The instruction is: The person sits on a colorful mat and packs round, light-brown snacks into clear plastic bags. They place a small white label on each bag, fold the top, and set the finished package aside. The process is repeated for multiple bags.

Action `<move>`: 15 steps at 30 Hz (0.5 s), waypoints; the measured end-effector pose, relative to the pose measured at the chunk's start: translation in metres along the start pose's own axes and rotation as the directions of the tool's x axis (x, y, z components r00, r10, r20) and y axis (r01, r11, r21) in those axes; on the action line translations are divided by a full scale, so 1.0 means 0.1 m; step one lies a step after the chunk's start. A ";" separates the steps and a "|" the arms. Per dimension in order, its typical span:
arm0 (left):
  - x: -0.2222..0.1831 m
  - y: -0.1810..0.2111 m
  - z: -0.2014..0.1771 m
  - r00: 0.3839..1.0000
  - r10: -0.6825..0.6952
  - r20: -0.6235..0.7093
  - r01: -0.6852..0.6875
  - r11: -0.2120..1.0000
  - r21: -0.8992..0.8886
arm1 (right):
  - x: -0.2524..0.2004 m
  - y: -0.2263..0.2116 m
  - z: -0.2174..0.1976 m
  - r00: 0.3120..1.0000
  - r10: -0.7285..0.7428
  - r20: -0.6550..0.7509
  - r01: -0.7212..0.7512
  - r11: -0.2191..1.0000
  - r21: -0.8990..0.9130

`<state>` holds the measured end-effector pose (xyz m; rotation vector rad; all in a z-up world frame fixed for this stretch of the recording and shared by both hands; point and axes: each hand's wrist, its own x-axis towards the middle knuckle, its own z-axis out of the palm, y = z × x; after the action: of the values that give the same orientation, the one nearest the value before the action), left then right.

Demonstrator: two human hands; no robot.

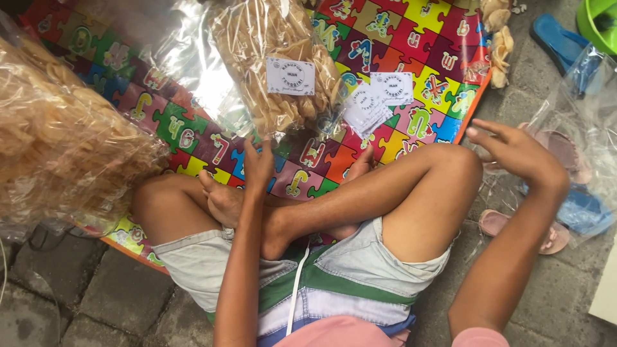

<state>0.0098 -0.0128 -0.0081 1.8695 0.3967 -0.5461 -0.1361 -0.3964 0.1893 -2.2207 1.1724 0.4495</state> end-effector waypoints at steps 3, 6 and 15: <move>0.00 -0.03 -0.02 0.999 0.039 -0.008 -0.039 0.999 0.003 | 0.41 0.65 0.09 0.959 -0.185 -0.216 0.171 0.982 -0.079; -0.02 -0.03 -0.03 0.998 0.070 0.001 -0.070 0.998 0.008 | 0.54 1.04 0.13 0.765 -0.180 -0.618 0.044 0.973 -0.228; 0.05 -0.09 0.03 0.991 0.130 -0.008 -0.130 0.991 0.023 | 0.19 0.60 0.36 0.722 -0.449 -0.526 0.451 0.882 -0.135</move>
<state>0.0088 -0.0125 -0.0187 1.9051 0.2740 -0.4552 -0.1760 -0.4119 0.1309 -2.6078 0.8118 -0.4237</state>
